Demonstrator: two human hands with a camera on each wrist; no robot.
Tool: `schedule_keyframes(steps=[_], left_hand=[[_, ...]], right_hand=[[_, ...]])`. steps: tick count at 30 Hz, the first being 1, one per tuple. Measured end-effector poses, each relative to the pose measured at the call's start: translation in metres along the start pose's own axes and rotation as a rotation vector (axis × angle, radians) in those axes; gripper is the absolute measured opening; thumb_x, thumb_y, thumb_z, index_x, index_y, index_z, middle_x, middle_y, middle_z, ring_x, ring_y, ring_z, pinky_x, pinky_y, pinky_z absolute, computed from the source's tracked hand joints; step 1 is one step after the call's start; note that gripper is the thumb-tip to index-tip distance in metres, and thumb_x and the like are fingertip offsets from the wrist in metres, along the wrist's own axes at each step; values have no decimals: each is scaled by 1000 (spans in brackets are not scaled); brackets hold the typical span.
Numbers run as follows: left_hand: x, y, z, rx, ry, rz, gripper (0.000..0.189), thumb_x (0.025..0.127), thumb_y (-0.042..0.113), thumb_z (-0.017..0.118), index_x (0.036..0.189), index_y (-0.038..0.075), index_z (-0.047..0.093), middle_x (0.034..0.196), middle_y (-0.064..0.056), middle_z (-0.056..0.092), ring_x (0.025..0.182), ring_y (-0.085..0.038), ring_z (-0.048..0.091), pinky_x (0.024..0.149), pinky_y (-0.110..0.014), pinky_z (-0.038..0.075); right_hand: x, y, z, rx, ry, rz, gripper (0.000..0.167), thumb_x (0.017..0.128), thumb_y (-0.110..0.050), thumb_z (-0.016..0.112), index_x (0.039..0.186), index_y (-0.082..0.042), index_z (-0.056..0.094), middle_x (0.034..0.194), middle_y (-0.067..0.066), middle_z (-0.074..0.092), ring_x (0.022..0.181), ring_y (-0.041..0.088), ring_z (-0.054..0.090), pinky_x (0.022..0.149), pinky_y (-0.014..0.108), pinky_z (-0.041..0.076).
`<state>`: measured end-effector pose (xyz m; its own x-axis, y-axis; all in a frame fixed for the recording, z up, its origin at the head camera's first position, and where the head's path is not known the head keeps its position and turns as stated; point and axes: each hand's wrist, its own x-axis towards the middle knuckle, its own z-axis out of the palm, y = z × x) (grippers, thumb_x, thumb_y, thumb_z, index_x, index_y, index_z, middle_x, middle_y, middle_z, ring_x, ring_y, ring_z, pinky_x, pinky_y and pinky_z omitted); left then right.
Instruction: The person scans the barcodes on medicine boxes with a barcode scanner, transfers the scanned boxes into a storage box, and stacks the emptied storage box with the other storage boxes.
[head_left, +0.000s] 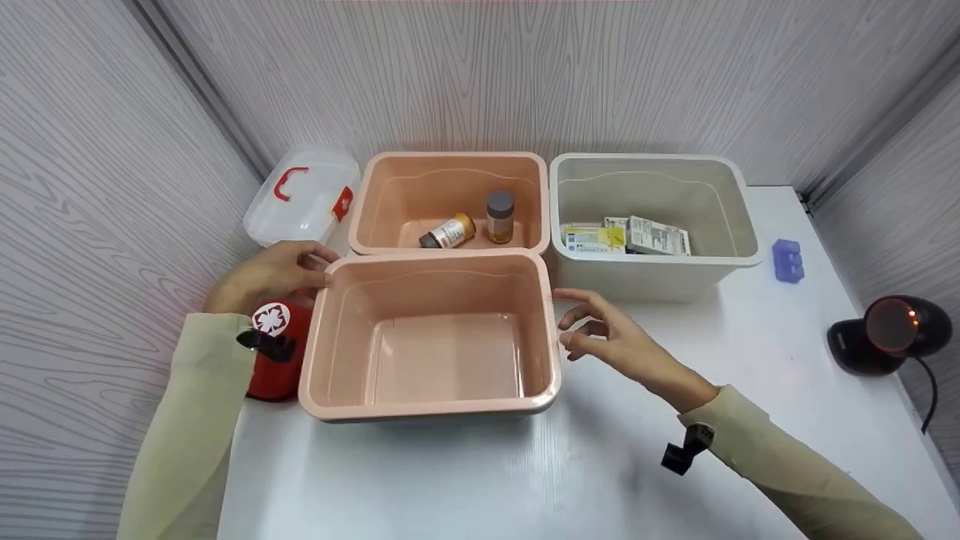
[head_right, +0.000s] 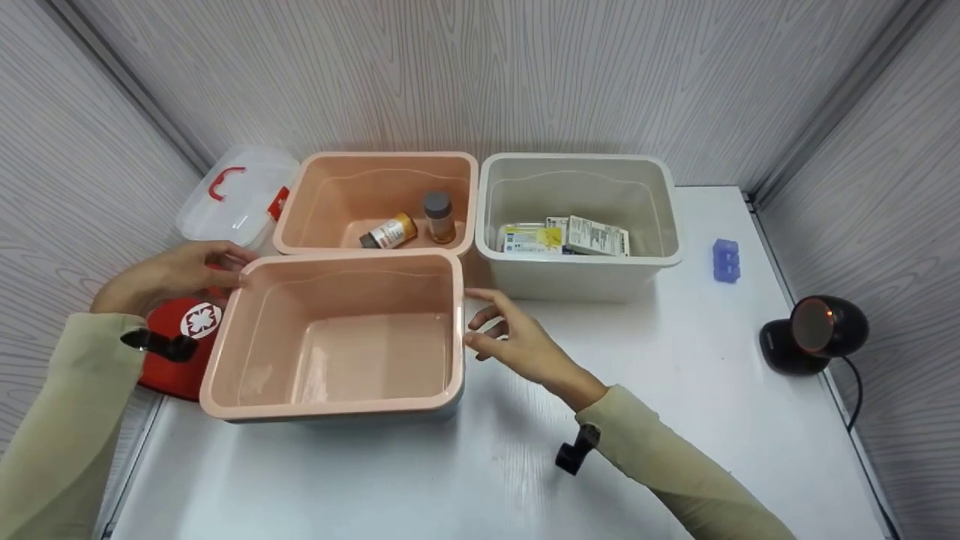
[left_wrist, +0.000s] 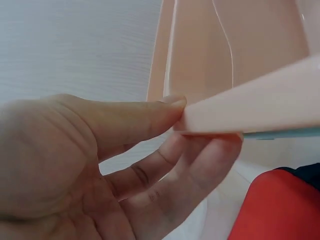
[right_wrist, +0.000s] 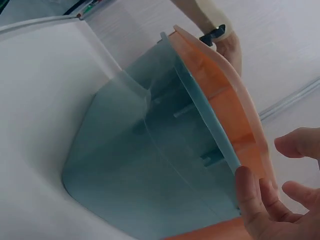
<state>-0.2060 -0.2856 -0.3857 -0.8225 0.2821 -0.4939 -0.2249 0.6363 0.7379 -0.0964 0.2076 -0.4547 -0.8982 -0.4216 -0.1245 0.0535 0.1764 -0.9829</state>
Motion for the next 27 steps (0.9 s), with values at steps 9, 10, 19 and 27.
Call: schedule_keyframes(steps=[9,10,19,27], left_hand=[[0,3,-4,122,99,-13,43,108,8,58,145,-14,54,120,-23,69,76,-11,74,72,-29,66],[0,4,-3,135,111,-19,42,108,9,58,144,-13,55,120,-23,69,76,-11,74,72,-29,67],[5,12,4,216,185,-41,39,107,13,63,138,-10,64,121,-26,72,73,-12,73,68,-28,65],[8,17,6,264,205,-47,39,105,15,62,135,-9,66,123,-28,71,76,-15,74,70,-30,65]], right_hand=[[10,-4,-7,70,-71,15,61,107,-14,69,163,-7,45,141,21,57,103,22,73,97,41,65],[11,-4,-6,86,-77,17,60,107,-13,69,163,-7,47,143,21,56,104,23,73,99,42,65],[15,-10,0,254,-47,85,53,108,-8,61,160,-4,50,160,17,48,121,27,70,109,45,61],[18,-8,-4,341,-56,63,54,110,-8,55,162,3,42,162,21,46,116,26,72,111,47,59]])
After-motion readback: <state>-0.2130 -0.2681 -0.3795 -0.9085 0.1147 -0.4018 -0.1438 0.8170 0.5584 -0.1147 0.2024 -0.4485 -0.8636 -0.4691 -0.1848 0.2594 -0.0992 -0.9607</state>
